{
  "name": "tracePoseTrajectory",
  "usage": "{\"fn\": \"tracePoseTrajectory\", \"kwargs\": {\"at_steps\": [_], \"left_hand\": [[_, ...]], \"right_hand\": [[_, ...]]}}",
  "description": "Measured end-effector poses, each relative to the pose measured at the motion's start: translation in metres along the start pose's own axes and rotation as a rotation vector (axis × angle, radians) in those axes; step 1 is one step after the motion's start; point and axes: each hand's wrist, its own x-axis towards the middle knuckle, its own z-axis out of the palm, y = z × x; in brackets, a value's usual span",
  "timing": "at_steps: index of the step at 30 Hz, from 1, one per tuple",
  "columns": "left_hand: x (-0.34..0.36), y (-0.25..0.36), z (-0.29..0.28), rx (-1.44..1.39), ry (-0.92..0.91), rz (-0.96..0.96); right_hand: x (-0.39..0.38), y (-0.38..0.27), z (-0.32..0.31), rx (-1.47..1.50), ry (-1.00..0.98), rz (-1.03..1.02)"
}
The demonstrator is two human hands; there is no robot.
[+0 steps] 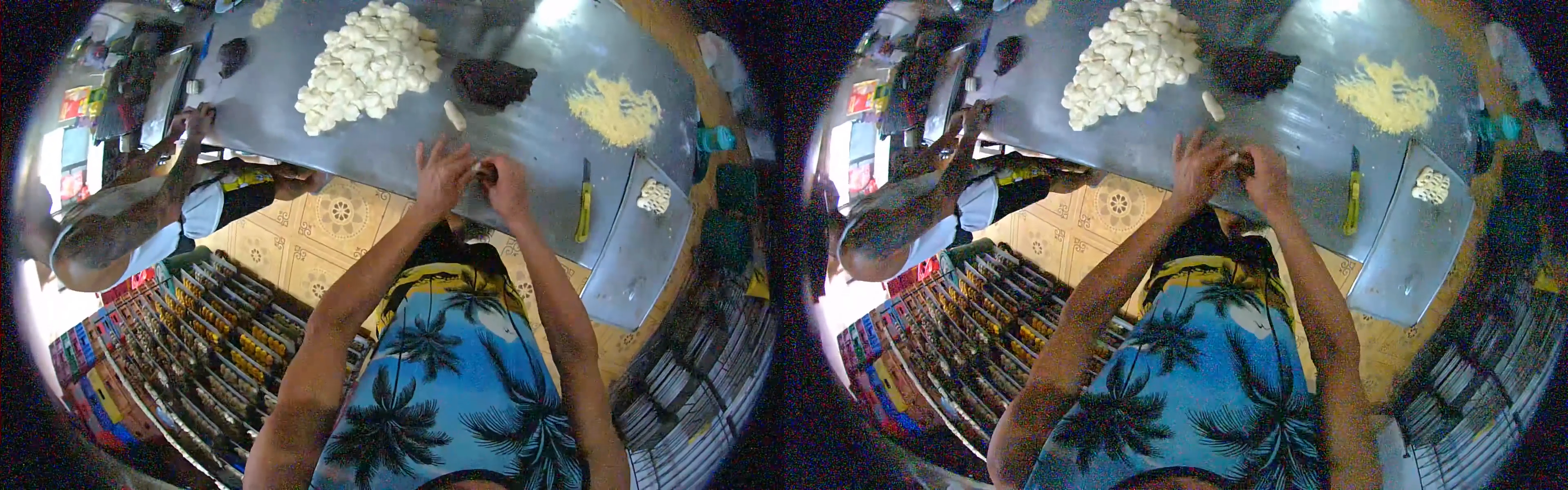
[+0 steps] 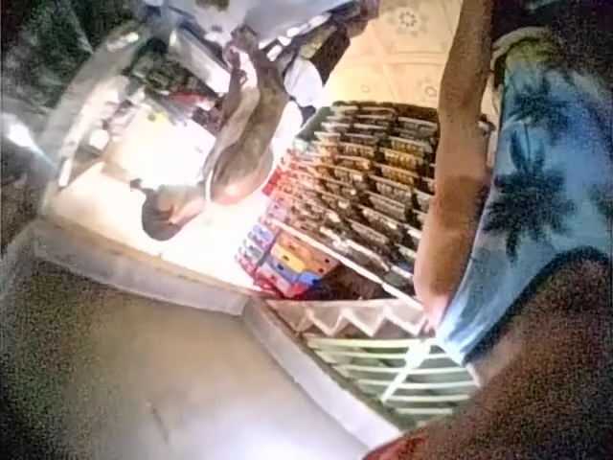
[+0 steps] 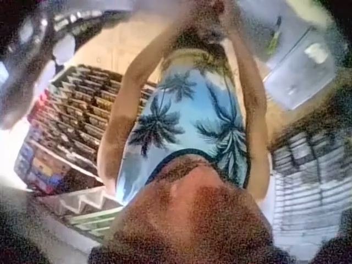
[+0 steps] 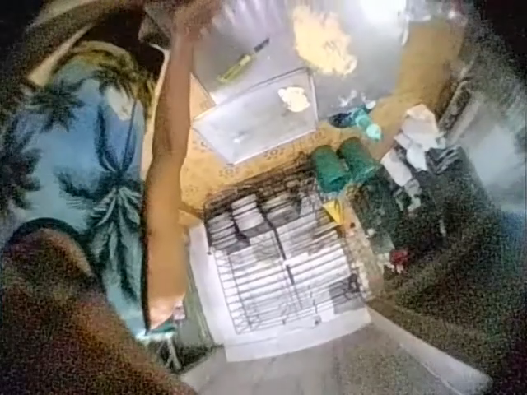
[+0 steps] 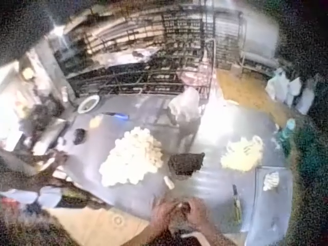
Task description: Shaping and filling bread dough to prepare rolls on a stainless steel workbench.
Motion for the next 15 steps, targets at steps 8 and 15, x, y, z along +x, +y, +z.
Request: {"fn": "tracePoseTrajectory", "kwargs": {"at_steps": [8,15], "left_hand": [[-0.0008,0.0018,-0.0034,-0.120,0.055,0.020],[0.0045,-0.0034,-0.0059,-0.112,-0.071,-0.014]], "right_hand": [[-0.0063,-0.0083,-0.0076,-0.078,-0.048,0.118],[-0.0060,-0.0050,-0.0023,-0.127,0.230,-0.068]]}}
